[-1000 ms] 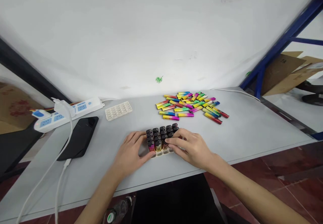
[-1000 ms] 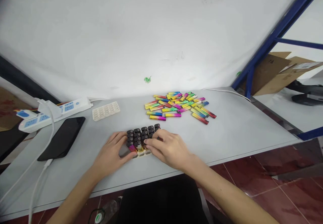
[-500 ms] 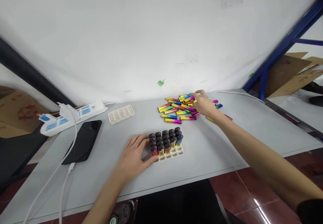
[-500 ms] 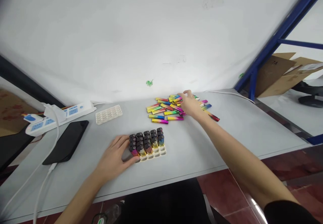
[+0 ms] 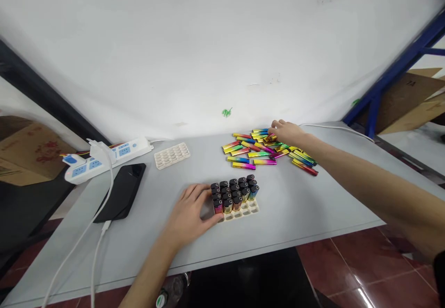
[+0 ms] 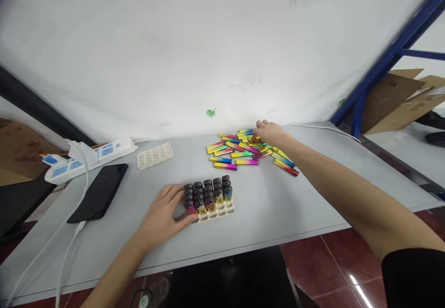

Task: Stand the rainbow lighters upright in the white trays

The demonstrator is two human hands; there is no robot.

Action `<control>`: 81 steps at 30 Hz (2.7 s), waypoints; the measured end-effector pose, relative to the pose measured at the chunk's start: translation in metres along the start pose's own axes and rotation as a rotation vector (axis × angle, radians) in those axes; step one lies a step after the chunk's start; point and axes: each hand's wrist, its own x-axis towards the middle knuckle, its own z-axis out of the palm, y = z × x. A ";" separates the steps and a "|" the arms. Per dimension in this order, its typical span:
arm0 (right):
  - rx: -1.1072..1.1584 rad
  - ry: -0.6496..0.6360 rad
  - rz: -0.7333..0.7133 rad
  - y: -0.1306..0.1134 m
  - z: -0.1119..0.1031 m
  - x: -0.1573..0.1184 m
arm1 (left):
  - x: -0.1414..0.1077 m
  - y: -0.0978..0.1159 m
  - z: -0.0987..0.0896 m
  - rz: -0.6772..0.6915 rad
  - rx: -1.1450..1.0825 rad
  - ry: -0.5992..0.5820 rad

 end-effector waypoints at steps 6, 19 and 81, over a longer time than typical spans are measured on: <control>0.045 -0.051 0.007 0.004 0.004 -0.007 | 0.001 0.000 -0.001 0.001 -0.019 0.011; 0.004 0.138 0.024 -0.032 -0.002 -0.057 | 0.001 0.001 0.000 0.000 0.017 0.000; 2.311 0.336 0.425 -0.109 0.006 -0.097 | 0.000 -0.002 0.003 0.006 0.102 0.037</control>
